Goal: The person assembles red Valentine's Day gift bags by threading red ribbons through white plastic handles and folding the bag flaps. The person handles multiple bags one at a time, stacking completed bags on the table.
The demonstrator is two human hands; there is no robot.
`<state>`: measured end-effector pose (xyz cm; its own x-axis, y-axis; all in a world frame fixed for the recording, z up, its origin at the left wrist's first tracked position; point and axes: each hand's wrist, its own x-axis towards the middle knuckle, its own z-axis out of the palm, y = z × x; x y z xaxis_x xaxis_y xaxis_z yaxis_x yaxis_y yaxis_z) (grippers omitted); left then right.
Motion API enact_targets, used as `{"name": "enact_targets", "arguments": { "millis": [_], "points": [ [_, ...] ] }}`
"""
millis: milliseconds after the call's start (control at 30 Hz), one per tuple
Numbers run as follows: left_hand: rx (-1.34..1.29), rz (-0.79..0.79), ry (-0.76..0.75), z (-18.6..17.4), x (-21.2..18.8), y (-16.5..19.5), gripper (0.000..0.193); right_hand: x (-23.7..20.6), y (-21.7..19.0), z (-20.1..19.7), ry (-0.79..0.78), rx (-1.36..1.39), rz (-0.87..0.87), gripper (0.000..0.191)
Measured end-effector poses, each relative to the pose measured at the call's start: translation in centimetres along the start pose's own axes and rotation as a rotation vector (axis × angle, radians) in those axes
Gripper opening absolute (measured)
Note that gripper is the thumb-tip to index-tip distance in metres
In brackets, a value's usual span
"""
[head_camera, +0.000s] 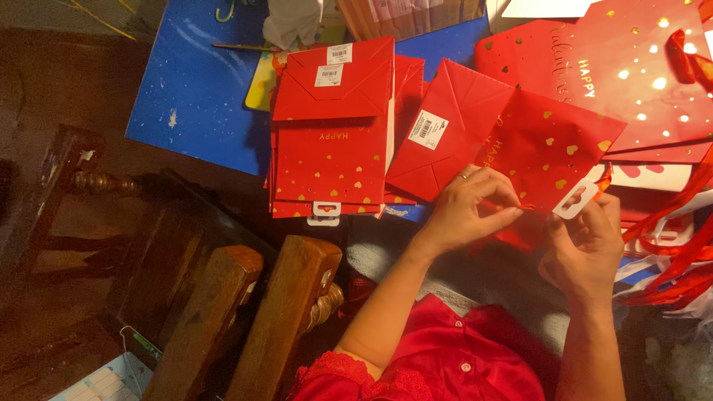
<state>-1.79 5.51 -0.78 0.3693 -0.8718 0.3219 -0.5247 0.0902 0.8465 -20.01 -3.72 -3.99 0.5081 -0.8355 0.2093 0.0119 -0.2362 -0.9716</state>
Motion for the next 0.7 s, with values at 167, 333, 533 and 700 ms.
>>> {"name": "enact_targets", "arguments": {
  "millis": [167, 333, 533, 700],
  "points": [
    [-0.024, -0.014, 0.023, 0.1, 0.0, -0.2, 0.012, -0.2, 0.0, 0.4, 0.026, -0.025, -0.018, 0.016],
    [-0.007, -0.044, 0.025, 0.3, 0.0, -0.2, 0.013, -0.3, 0.4, 0.0, 0.073, -0.130, -0.026, 0.016],
    [-0.012, -0.043, 0.026, 0.3, 0.0, -0.3, 0.013, 0.0, 0.1, 0.0, 0.126, -0.109, 0.070, 0.017],
    [-0.031, -0.041, 0.021, 0.2, 0.0, -0.4, 0.013, 0.2, -1.5, -0.1, -0.015, -0.299, -0.084, 0.027]
  ]
}}
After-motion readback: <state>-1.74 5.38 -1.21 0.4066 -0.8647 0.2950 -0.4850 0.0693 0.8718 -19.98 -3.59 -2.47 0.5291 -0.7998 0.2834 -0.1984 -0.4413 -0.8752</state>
